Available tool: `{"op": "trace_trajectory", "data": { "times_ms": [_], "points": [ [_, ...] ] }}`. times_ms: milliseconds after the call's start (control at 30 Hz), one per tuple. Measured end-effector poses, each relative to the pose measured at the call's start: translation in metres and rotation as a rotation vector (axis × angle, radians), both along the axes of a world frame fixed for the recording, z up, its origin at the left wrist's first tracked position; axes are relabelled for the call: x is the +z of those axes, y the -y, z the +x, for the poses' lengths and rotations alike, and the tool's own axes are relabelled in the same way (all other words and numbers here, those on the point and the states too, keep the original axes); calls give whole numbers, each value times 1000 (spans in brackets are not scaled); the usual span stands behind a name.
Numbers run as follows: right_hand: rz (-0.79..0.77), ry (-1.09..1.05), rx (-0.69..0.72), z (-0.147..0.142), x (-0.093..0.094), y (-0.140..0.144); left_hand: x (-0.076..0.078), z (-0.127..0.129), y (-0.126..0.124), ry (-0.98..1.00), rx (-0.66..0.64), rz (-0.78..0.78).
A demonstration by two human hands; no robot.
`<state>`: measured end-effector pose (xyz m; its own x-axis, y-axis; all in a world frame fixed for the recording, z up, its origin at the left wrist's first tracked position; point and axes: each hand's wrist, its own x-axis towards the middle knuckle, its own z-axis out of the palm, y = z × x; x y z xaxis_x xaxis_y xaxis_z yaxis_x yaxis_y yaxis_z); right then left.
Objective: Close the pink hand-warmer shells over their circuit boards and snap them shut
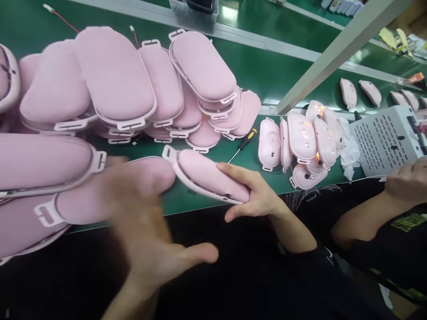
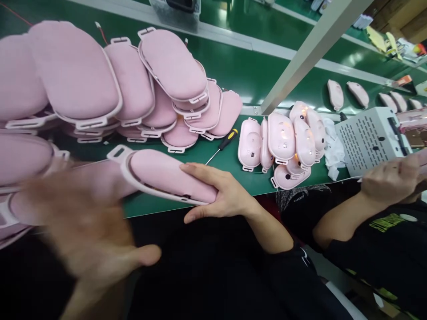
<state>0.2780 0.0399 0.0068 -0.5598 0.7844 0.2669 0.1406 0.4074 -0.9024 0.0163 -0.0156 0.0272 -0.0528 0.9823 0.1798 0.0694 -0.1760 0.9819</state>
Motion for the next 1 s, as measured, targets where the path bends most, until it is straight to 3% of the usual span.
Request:
{"op": "trace_trajectory", "data": {
  "times_ms": [100,200,300,533,733,1000],
  "points": [
    [-134,-69,91,-2,-3,4,-30,34,7,282,45,-59],
    [-285,-87,91,-6,-2,6,-44,51,7,463,52,-47],
    [-354,-91,114,-5,2,5,-43,50,7,500,38,-56],
    [-316,-60,127,-6,-3,5,-41,45,11,483,61,-96],
    [-283,-206,83,-10,-11,12,-41,42,15,462,29,-115],
    [-153,-27,122,-15,-15,19,-48,38,19,441,26,-112]
  ]
}}
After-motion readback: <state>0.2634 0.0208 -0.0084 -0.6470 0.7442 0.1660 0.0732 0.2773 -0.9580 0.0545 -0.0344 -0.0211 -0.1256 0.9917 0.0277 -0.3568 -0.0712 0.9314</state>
